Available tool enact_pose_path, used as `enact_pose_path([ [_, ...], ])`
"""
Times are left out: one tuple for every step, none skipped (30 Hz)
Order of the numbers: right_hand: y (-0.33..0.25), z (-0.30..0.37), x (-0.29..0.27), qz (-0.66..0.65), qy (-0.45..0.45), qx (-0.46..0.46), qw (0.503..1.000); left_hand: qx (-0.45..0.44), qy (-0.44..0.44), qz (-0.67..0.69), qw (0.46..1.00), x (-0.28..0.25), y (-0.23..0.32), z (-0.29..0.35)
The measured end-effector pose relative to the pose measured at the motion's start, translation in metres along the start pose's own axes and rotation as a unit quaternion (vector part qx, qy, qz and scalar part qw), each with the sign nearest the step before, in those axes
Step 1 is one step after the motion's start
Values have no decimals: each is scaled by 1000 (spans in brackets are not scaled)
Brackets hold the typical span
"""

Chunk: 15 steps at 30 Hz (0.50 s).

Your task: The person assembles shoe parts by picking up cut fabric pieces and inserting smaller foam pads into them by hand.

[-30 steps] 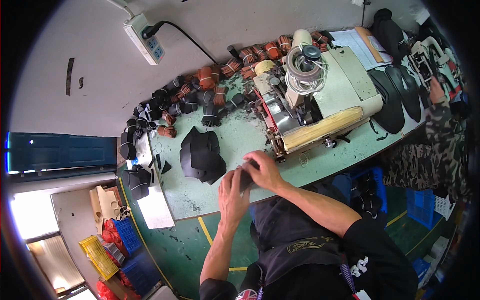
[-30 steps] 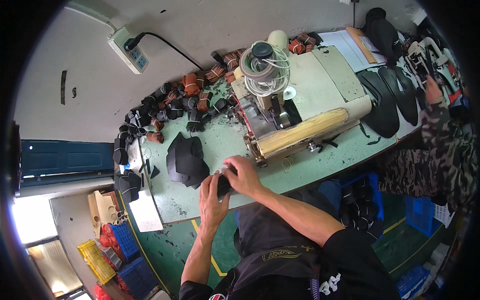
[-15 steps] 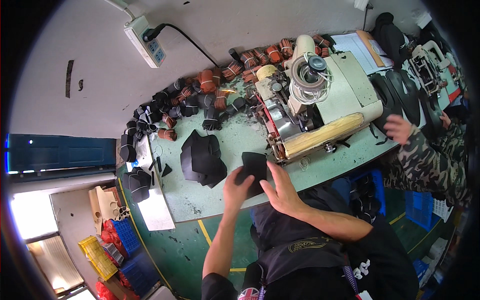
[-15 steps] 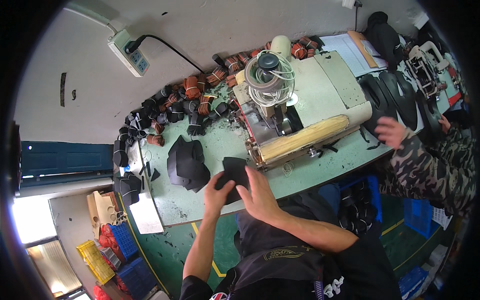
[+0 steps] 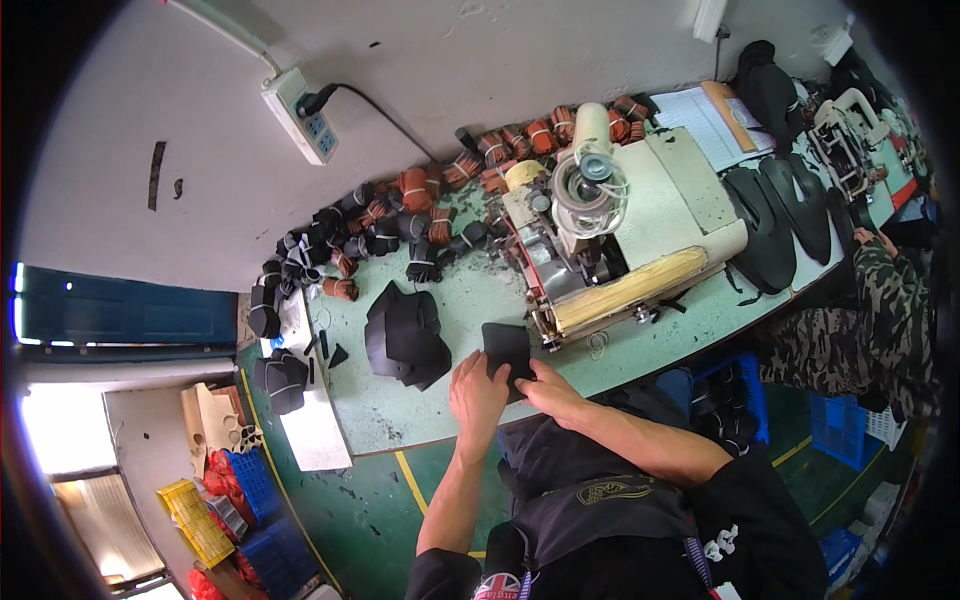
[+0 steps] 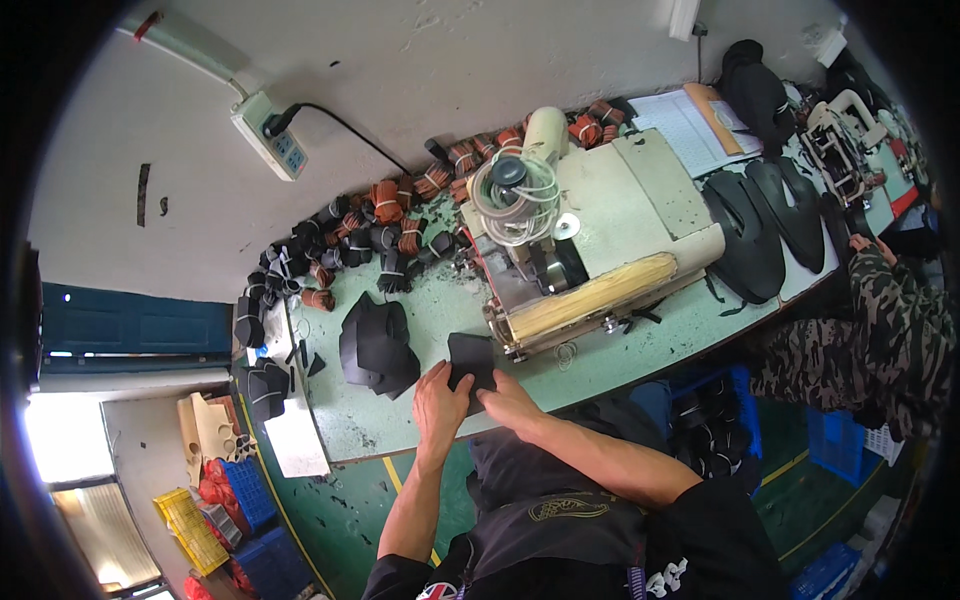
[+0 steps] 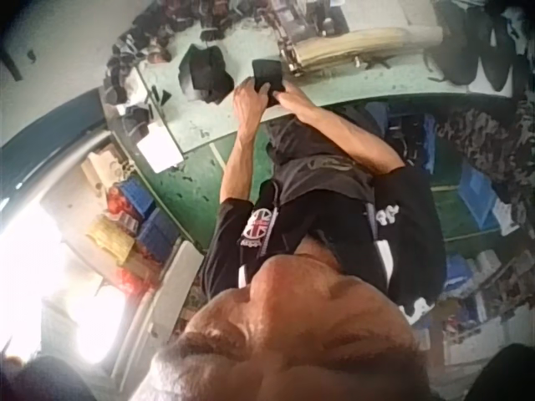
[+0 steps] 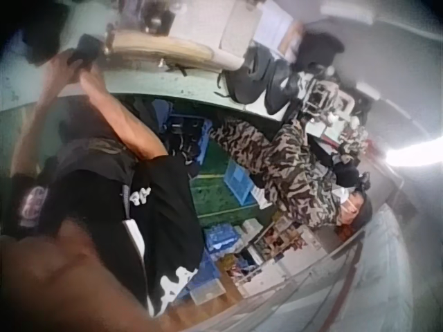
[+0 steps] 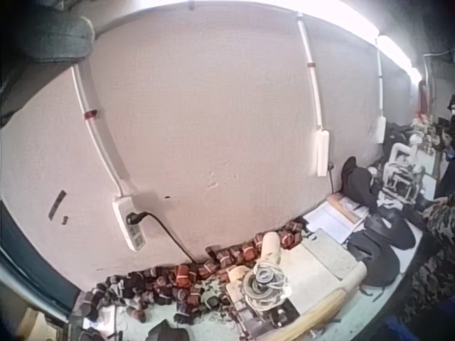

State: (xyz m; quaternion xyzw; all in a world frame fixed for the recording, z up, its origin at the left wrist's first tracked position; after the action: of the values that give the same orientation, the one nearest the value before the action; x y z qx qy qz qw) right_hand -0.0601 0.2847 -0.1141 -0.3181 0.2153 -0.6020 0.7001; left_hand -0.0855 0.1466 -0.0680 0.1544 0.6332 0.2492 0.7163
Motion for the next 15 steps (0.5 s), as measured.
enact_pose_path([
  [-1,-1,-2,-2,9,-6,1000,-7,-3,6,1000,0,2,-1],
  [-1,-4,-3,-24,-9,-10,1000,-12,-8,14,1000,0,5,-2],
  [-3,-6,-6,-47,-24,-14,999,-5,-10,10,1000,-1,4,-5],
  [-19,4,-4,-35,-14,-14,999,12,8,8,1000,4,-5,-5],
  [11,-24,-1,7,-6,-12,1000,28,16,3,999,8,-7,-7],
  [5,-21,4,16,0,-4,1000,33,27,-2,999,9,-17,-6],
  [1,-19,6,53,20,-19,998,24,30,-21,999,5,-15,-8],
  [-8,-10,7,89,44,-32,995,14,33,-41,998,-1,-10,-7],
  [-14,-6,7,82,29,-21,996,-13,26,-59,998,-4,-5,-5],
  [-15,-5,7,69,23,-31,997,-38,19,-79,996,-5,-1,-5],
  [-16,-4,6,61,19,-29,998,-56,-10,-67,996,-5,1,-8],
  [-16,-2,4,54,10,-28,998,-79,-38,-57,995,-6,1,-9],
  [-19,1,-2,51,20,-31,998,-70,-53,-56,995,-6,3,-11],
  [-22,5,-7,98,19,-41,994,-74,-73,-12,994,-10,5,-14],
  [-28,10,-13,145,19,-50,988,-80,-75,68,992,-19,12,-13],
])
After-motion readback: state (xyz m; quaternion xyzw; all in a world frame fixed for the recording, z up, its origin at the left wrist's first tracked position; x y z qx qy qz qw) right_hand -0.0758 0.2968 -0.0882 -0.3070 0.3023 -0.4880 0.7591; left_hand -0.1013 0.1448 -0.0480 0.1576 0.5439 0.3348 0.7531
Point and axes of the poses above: each hand's wrist, its own z-axis away from the middle knuckle, its own x-axis out of the palm, y = z × x, the point moved 1 cm from there along -z, towards the middle knuckle, and after that the axes turned 6 degrees about z, right-handed, at the moved point
